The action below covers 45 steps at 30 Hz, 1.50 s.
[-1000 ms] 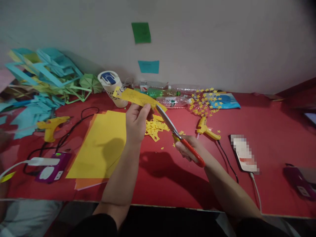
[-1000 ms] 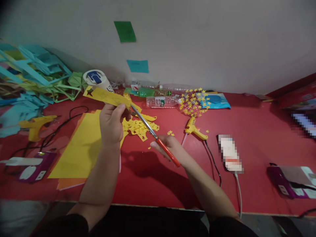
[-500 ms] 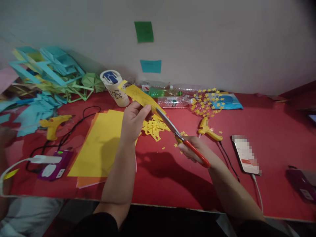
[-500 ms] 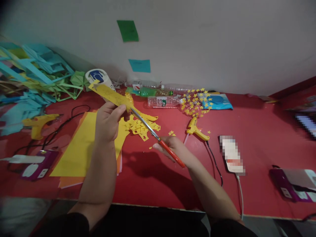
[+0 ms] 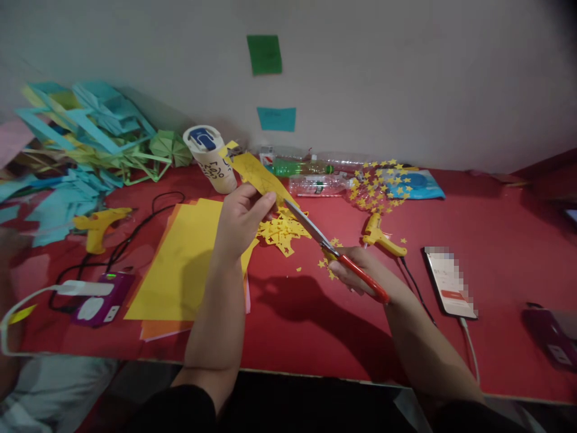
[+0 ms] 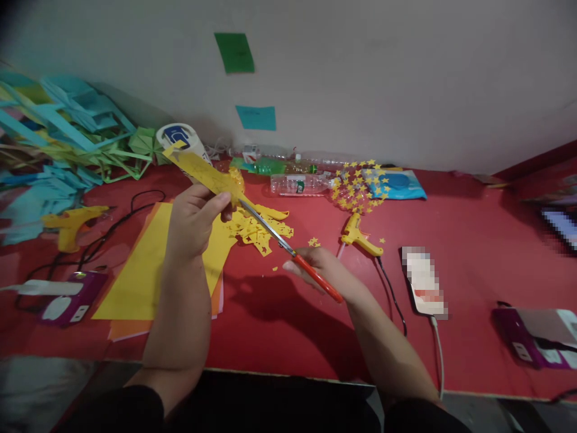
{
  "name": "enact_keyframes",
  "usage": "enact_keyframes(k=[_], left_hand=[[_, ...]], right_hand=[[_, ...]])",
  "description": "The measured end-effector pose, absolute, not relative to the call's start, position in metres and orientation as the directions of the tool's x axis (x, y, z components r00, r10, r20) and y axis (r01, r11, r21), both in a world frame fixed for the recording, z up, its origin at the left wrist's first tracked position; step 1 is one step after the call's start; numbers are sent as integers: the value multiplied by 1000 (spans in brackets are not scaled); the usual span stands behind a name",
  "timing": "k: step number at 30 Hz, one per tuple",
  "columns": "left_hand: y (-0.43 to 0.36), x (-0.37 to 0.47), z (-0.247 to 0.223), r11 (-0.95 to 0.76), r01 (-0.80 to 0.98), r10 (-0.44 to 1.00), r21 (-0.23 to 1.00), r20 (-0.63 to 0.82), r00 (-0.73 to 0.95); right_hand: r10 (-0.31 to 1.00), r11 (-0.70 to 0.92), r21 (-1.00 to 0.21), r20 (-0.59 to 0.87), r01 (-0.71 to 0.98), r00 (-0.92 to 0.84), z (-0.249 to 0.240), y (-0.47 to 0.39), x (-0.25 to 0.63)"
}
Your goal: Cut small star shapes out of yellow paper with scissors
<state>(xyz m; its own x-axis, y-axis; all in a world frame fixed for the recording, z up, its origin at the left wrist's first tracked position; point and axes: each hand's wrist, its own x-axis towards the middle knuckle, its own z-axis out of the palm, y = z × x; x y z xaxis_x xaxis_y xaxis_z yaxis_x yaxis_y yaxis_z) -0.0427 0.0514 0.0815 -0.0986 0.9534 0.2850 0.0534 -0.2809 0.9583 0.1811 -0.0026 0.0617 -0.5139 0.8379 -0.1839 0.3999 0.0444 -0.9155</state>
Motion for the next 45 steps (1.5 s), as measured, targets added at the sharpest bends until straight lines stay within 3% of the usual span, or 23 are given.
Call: enact_keyframes(k=[14,20,45], left_hand=[[48,-41,87,-274,89,957,958,281,-72],[48,-41,87,-252,102,963,962,260,-73],[48,-42,90,-227,145,969,963,238,-63]], right_hand=[[834,57,-915,-176,398,-523,58,-1,185],[832,4,-894,-246,448,-497,56,-1,185],[847,56,-876,-212,478,-488,59,2,184]])
